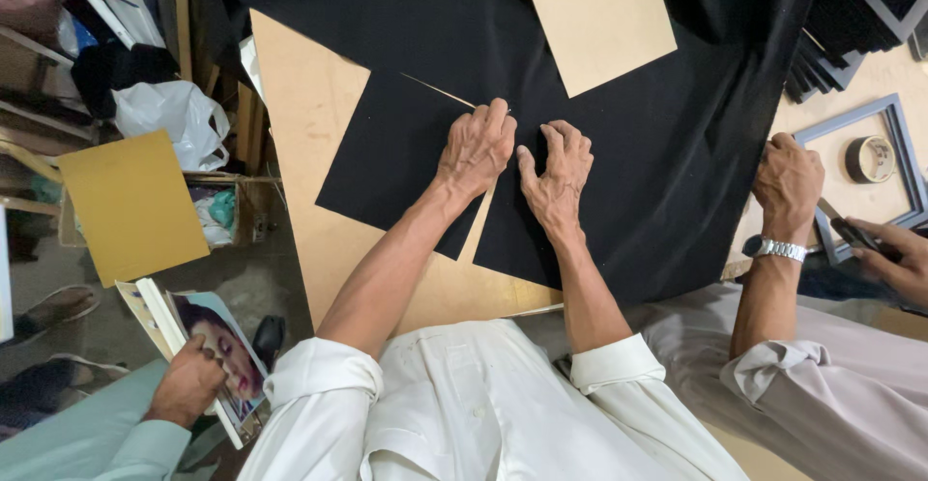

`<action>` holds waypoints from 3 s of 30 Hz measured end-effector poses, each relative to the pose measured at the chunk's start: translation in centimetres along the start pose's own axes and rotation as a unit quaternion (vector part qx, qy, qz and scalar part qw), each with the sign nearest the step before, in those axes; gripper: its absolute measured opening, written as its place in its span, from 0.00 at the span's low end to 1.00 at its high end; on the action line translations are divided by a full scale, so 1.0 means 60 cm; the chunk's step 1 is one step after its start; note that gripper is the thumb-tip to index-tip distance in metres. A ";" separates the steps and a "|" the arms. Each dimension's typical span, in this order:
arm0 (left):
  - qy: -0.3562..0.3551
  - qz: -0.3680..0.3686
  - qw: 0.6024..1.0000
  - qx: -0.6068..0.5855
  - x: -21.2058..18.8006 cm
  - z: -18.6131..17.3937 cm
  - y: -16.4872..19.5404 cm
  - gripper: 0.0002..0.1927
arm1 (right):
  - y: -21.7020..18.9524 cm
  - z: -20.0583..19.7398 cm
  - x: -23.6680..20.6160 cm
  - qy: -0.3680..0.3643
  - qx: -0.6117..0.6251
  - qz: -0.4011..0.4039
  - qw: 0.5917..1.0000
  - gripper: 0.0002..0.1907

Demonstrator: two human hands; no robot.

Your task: The person assembles picture frames by placing black fabric over cardboard templates, aligning edges, and securing them with a small tool. They repeatedly adjust the fabric and templates, then lift and reposition the assembled units on the workbench.

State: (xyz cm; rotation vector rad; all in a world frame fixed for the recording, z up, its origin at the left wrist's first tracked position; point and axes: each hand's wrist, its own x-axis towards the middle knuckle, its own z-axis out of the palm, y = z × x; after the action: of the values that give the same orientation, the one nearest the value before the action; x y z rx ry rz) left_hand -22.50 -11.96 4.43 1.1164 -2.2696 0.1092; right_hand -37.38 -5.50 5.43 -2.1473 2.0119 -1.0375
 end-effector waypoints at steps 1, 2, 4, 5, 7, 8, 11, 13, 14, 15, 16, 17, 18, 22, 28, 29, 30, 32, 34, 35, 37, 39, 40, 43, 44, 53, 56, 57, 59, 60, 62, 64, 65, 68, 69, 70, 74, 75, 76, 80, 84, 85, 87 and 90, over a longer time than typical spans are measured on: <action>-0.003 0.004 1.000 0.014 0.000 -0.001 0.000 0.05 | 0.000 0.000 0.000 -0.001 0.001 0.003 1.000 0.23; -0.005 0.008 1.000 0.029 0.001 -0.001 -0.001 0.04 | 0.000 0.001 -0.001 0.000 0.001 0.005 1.000 0.23; -0.006 0.004 1.000 0.021 0.000 -0.004 -0.003 0.04 | 0.000 0.001 -0.002 0.001 0.002 0.009 1.000 0.23; -0.006 -0.004 1.000 -0.003 0.001 -0.005 -0.005 0.05 | 0.001 0.001 -0.002 0.002 0.000 0.009 1.000 0.23; 0.003 -0.015 0.999 -0.043 0.000 -0.004 -0.007 0.05 | 0.004 0.001 -0.002 0.001 -0.003 0.008 1.000 0.23; 0.011 -0.019 0.998 -0.060 0.001 -0.001 -0.006 0.04 | 0.007 0.002 -0.002 0.006 -0.005 0.008 1.000 0.22; -0.016 -0.039 0.994 -0.096 0.004 0.007 -0.006 0.02 | 0.015 0.003 -0.001 0.023 -0.015 -0.024 0.999 0.20; 0.005 -0.083 0.985 -0.148 0.010 0.012 -0.004 0.07 | 0.020 0.007 0.001 0.033 -0.009 -0.049 0.998 0.18; -0.079 -0.084 0.987 -0.111 0.012 0.014 -0.005 0.08 | 0.024 0.010 -0.002 0.029 -0.032 -0.065 0.997 0.19; -0.049 -0.096 0.985 -0.137 0.014 0.014 -0.006 0.06 | 0.029 0.014 -0.001 0.020 -0.030 -0.067 0.997 0.17; -0.043 -0.095 0.987 -0.126 0.018 0.015 -0.007 0.07 | 0.037 0.019 -0.004 0.007 -0.025 -0.076 0.997 0.17; -0.049 -0.074 0.989 -0.116 0.022 0.014 -0.008 0.07 | 0.046 0.026 -0.003 0.003 -0.004 -0.082 0.997 0.15; 0.001 -0.038 0.993 -0.108 0.023 0.014 -0.010 0.14 | 0.057 0.034 -0.007 0.002 -0.016 -0.085 0.996 0.15; 0.006 -0.101 0.992 -0.076 0.033 0.015 -0.013 0.07 | 0.120 0.072 -0.012 0.016 -0.043 -0.108 0.993 0.19; 0.072 -0.057 0.995 -0.035 0.025 0.003 -0.014 0.12 | 0.178 0.121 -0.020 0.016 -0.078 -0.101 0.992 0.22; 0.099 -0.040 0.994 -0.027 0.023 0.000 -0.013 0.12 | 0.181 0.123 -0.023 0.010 -0.084 -0.103 0.991 0.20; 0.085 -0.040 0.996 -0.002 0.022 -0.008 -0.012 0.12 | 0.179 0.122 -0.025 0.007 -0.088 -0.102 0.991 0.18; 0.056 -0.036 0.997 0.043 0.023 -0.019 -0.009 0.12 | 0.177 0.120 -0.028 0.005 -0.097 -0.099 0.990 0.16; 0.023 -0.032 0.997 0.065 0.026 -0.029 -0.007 0.12 | 0.174 0.118 -0.029 0.006 -0.096 -0.099 0.990 0.16; 0.006 -0.032 0.997 0.074 0.029 -0.033 -0.007 0.12 | 0.173 0.117 -0.028 0.008 -0.092 -0.101 0.991 0.16; -0.020 -0.015 0.996 0.089 0.036 -0.037 -0.008 0.11 | 0.172 0.119 -0.024 0.010 -0.087 -0.101 0.991 0.17; -0.028 -0.004 0.996 0.090 0.045 -0.037 -0.011 0.10 | 0.172 0.121 -0.019 0.015 -0.089 -0.098 0.991 0.18; -0.022 0.001 0.996 0.082 0.050 -0.036 -0.013 0.10 | 0.171 0.121 -0.017 0.018 -0.090 -0.098 0.991 0.19; -0.075 0.029 0.995 0.059 0.064 -0.027 -0.018 0.10 | 0.171 0.119 -0.014 0.026 -0.091 -0.105 0.990 0.19; -0.106 0.043 0.992 0.054 0.067 -0.025 -0.019 0.10 | 0.171 0.117 -0.016 0.024 -0.082 -0.107 0.991 0.18; -0.149 0.056 0.987 0.009 0.074 -0.025 -0.033 0.08 | 0.158 0.104 -0.023 0.019 -0.077 -0.103 0.992 0.16; -0.143 0.033 0.988 -0.044 0.072 -0.029 -0.047 0.12 | 0.123 0.092 -0.015 0.018 -0.058 -0.106 0.993 0.16; -0.148 0.023 0.986 -0.074 0.071 -0.031 -0.053 0.12 | 0.107 0.084 -0.012 0.020 -0.051 -0.108 0.993 0.16; -0.159 0.008 0.978 -0.138 0.063 -0.037 -0.071 0.12 | 0.071 0.068 -0.006 0.043 -0.061 -0.139 0.988 0.15; -0.121 -0.014 0.976 -0.179 0.055 -0.041 -0.080 0.13 | 0.055 0.057 -0.006 0.055 -0.072 -0.148 0.985 0.14; -0.061 -0.041 0.965 -0.251 0.041 -0.051 -0.087 0.16 | 0.029 0.033 -0.001 -0.037 -0.016 -0.044 0.998 0.08; 0.005 -0.024 0.959 -0.282 0.025 -0.060 -0.083 0.16 | 0.011 0.015 0.008 0.064 0.004 -0.178 0.982 0.10; 0.048 -0.063 0.950 -0.301 0.009 -0.066 -0.072 0.16 | 0.002 0.006 0.004 0.061 -0.013 -0.137 0.989 0.14; 0.070 -0.156 0.899 -0.404 -0.035 -0.076 -0.033 0.14 | -0.025 -0.021 0.008 0.039 0.076 -0.045 0.995 0.20; 0.087 -0.180 0.876 -0.438 -0.051 -0.077 -0.020 0.15 | -0.038 -0.036 -0.004 0.041 0.090 -0.027 0.995 0.21; 0.080 -0.235 0.817 -0.521 -0.061 -0.077 -0.006 0.17 | -0.054 -0.050 -0.011 0.044 0.111 -0.014 0.993 0.22; 0.091 -0.378 0.604 -0.695 -0.098 -0.078 0.036 0.20 | -0.131 -0.078 -0.048 -0.009 0.222 -0.013 0.975 0.28; 0.111 -0.390 0.575 -0.711 -0.103 -0.078 0.046 0.21 | -0.145 -0.079 -0.056 -0.026 0.197 -0.035 0.980 0.29; 0.099 -0.409 0.581 -0.696 -0.107 -0.082 0.057 0.23 | -0.159 -0.079 -0.061 -0.044 0.172 -0.057 0.983 0.31; 0.091 -0.418 0.653 -0.625 -0.124 -0.094 0.085 0.27 | -0.180 -0.070 -0.068 -0.097 0.137 -0.084 0.982 0.34; 0.053 -0.419 0.708 -0.566 -0.131 -0.102 0.087 0.23 | -0.180 -0.062 -0.067 -0.087 0.103 -0.097 0.986 0.30; 0.042 -0.421 0.708 -0.565 -0.131 -0.105 0.085 0.24 | -0.178 -0.061 -0.067 -0.083 0.106 -0.113 0.984 0.29; 0.022 -0.427 0.708 -0.562 -0.129 -0.118 0.079 0.26 | -0.175 -0.061 -0.066 -0.066 0.118 -0.125 0.983 0.26; 0.025 -0.405 0.695 -0.593 -0.130 -0.154 0.049 0.35 | -0.164 -0.063 -0.062 -0.042 0.160 -0.078 0.983 0.18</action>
State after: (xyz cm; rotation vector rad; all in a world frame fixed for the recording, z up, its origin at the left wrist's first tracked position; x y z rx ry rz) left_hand -16.63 -1.64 8.22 1.1146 -1.0679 -1.4276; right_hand -30.31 1.03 11.08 -2.1567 1.5371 -1.1727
